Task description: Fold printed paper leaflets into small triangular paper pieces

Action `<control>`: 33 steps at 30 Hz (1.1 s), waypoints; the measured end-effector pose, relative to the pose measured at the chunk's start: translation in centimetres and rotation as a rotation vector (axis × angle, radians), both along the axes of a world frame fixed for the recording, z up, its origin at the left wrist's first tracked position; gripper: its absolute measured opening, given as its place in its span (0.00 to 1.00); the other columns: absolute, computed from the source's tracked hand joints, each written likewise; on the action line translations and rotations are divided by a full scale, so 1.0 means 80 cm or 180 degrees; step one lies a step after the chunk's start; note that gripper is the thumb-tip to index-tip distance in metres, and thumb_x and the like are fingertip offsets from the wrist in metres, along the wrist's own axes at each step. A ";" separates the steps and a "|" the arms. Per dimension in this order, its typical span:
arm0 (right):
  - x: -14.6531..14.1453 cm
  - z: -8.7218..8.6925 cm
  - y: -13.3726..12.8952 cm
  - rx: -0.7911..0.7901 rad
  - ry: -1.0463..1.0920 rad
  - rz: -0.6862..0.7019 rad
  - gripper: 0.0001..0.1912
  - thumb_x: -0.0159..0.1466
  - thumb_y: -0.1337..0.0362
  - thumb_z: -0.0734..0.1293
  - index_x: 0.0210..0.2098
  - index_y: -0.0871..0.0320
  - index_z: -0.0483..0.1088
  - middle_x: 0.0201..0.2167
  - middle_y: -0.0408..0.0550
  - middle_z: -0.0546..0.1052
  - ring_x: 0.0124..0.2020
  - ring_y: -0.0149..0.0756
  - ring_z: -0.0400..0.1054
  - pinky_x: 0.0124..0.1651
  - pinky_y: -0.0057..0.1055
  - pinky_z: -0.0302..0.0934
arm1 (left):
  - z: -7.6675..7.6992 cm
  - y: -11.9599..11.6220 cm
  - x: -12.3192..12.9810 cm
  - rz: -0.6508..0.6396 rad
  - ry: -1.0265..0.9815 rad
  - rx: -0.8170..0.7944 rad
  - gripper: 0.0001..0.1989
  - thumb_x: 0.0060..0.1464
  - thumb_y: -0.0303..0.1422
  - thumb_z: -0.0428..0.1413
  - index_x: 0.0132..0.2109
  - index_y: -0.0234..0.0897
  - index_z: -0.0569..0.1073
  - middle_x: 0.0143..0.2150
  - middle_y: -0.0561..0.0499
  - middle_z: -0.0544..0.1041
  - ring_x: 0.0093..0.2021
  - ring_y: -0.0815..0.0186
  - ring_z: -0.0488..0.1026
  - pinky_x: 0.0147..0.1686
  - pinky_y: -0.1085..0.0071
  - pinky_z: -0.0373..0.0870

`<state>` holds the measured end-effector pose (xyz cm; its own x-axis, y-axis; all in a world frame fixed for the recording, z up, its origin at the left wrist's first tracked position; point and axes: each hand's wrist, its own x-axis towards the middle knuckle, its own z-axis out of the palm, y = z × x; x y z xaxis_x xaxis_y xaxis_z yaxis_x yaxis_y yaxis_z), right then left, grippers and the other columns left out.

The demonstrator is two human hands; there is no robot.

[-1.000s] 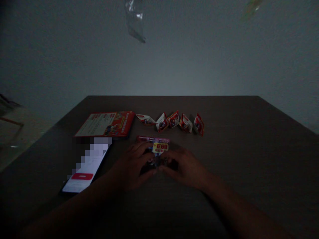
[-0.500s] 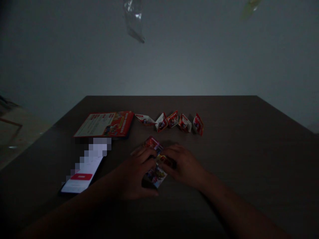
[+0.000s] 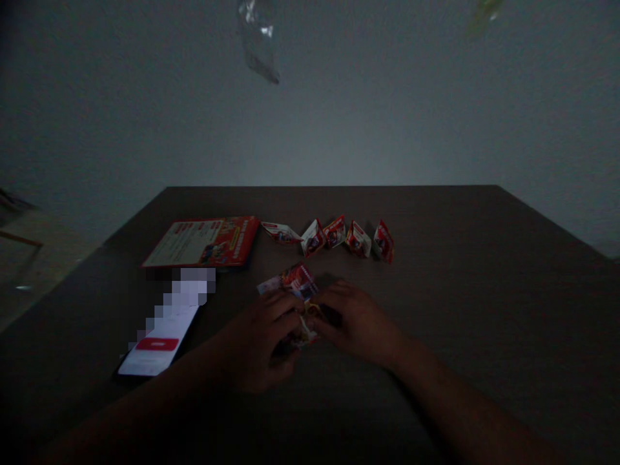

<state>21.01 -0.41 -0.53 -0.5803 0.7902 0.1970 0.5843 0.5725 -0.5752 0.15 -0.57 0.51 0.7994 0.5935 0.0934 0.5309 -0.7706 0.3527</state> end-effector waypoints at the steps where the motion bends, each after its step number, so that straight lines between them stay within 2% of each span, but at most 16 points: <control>1: 0.000 0.000 -0.001 -0.0014 0.0029 -0.0004 0.09 0.63 0.61 0.64 0.40 0.58 0.70 0.33 0.49 0.74 0.37 0.38 0.66 0.40 0.35 0.59 | 0.000 0.001 -0.001 0.0000 -0.0023 -0.0014 0.10 0.47 0.30 0.54 0.39 0.35 0.69 0.43 0.45 0.69 0.45 0.58 0.66 0.45 0.62 0.65; 4: 0.002 -0.001 -0.001 -0.0069 0.0117 0.0001 0.15 0.58 0.55 0.69 0.40 0.57 0.70 0.33 0.48 0.74 0.37 0.39 0.66 0.38 0.33 0.60 | 0.000 0.005 -0.003 0.0061 -0.0126 0.0033 0.08 0.50 0.26 0.50 0.39 0.35 0.68 0.40 0.47 0.71 0.40 0.62 0.68 0.39 0.67 0.68; 7: 0.004 -0.006 0.000 -0.0028 0.0125 -0.0011 0.21 0.52 0.52 0.72 0.41 0.57 0.70 0.36 0.49 0.74 0.39 0.41 0.66 0.39 0.35 0.61 | -0.004 0.005 -0.005 0.0221 -0.0264 0.0205 0.07 0.51 0.25 0.48 0.39 0.34 0.68 0.39 0.46 0.73 0.39 0.62 0.70 0.40 0.66 0.69; 12: 0.007 -0.015 0.004 0.0228 -0.0088 -0.0041 0.10 0.57 0.71 0.67 0.38 0.57 0.71 0.37 0.50 0.75 0.40 0.40 0.67 0.44 0.38 0.60 | -0.011 0.006 -0.007 0.0240 -0.0517 0.0284 0.06 0.54 0.25 0.47 0.36 0.33 0.68 0.34 0.47 0.74 0.34 0.65 0.71 0.37 0.68 0.70; 14: 0.007 -0.013 0.005 0.0247 -0.0013 -0.0068 0.09 0.57 0.74 0.65 0.36 0.57 0.71 0.35 0.49 0.76 0.38 0.39 0.68 0.43 0.38 0.61 | -0.011 0.006 -0.008 0.0281 -0.0647 0.0300 0.06 0.55 0.26 0.47 0.37 0.33 0.69 0.34 0.47 0.74 0.34 0.65 0.72 0.36 0.69 0.69; 16: 0.006 -0.009 0.004 0.0242 0.0130 -0.0152 0.07 0.59 0.72 0.65 0.35 0.57 0.72 0.32 0.48 0.76 0.35 0.38 0.69 0.41 0.37 0.62 | -0.010 0.006 -0.009 0.0391 -0.0769 0.0323 0.06 0.57 0.28 0.47 0.38 0.34 0.68 0.34 0.48 0.75 0.34 0.65 0.72 0.35 0.69 0.69; 21: 0.005 0.000 -0.007 0.0541 0.0745 -0.0759 0.03 0.61 0.67 0.65 0.35 0.57 0.70 0.28 0.46 0.75 0.30 0.35 0.70 0.33 0.32 0.64 | -0.013 0.004 -0.012 0.0728 -0.1059 0.0670 0.11 0.58 0.32 0.48 0.48 0.36 0.65 0.42 0.45 0.76 0.40 0.62 0.74 0.39 0.66 0.70; 23: 0.006 -0.002 -0.012 0.0731 0.1007 -0.1120 0.01 0.60 0.65 0.67 0.33 0.56 0.70 0.27 0.44 0.75 0.27 0.34 0.69 0.30 0.30 0.64 | -0.017 0.004 -0.012 0.0835 -0.1207 0.0715 0.11 0.58 0.33 0.49 0.48 0.37 0.66 0.40 0.47 0.76 0.38 0.63 0.74 0.38 0.67 0.70; 25: 0.007 -0.005 -0.016 0.0770 0.1237 -0.1397 0.02 0.59 0.64 0.68 0.30 0.55 0.70 0.24 0.43 0.74 0.24 0.32 0.68 0.28 0.29 0.63 | -0.020 0.004 -0.011 0.0855 -0.1264 0.0526 0.08 0.58 0.32 0.49 0.44 0.37 0.68 0.35 0.50 0.77 0.32 0.65 0.74 0.34 0.71 0.70; 30: 0.006 -0.008 -0.017 0.0170 0.1886 -0.1803 0.08 0.55 0.60 0.71 0.29 0.56 0.69 0.23 0.42 0.72 0.22 0.31 0.66 0.24 0.26 0.62 | -0.016 0.002 -0.006 0.1099 -0.1376 -0.0321 0.07 0.59 0.31 0.49 0.36 0.36 0.71 0.26 0.55 0.74 0.23 0.71 0.70 0.23 0.78 0.63; 33: 0.004 -0.003 -0.013 -0.0557 0.2357 -0.1656 0.10 0.55 0.59 0.71 0.32 0.57 0.70 0.24 0.42 0.73 0.23 0.30 0.67 0.25 0.25 0.63 | -0.010 -0.001 -0.004 0.1235 -0.1731 -0.0447 0.09 0.58 0.30 0.49 0.31 0.35 0.70 0.22 0.57 0.71 0.20 0.74 0.67 0.20 0.80 0.60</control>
<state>21.33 -1.44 -0.80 0.0831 0.9698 0.2294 0.1919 0.2103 -0.9586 -0.18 -0.65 -0.27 0.3875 0.8635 0.3228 0.4784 -0.4877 0.7303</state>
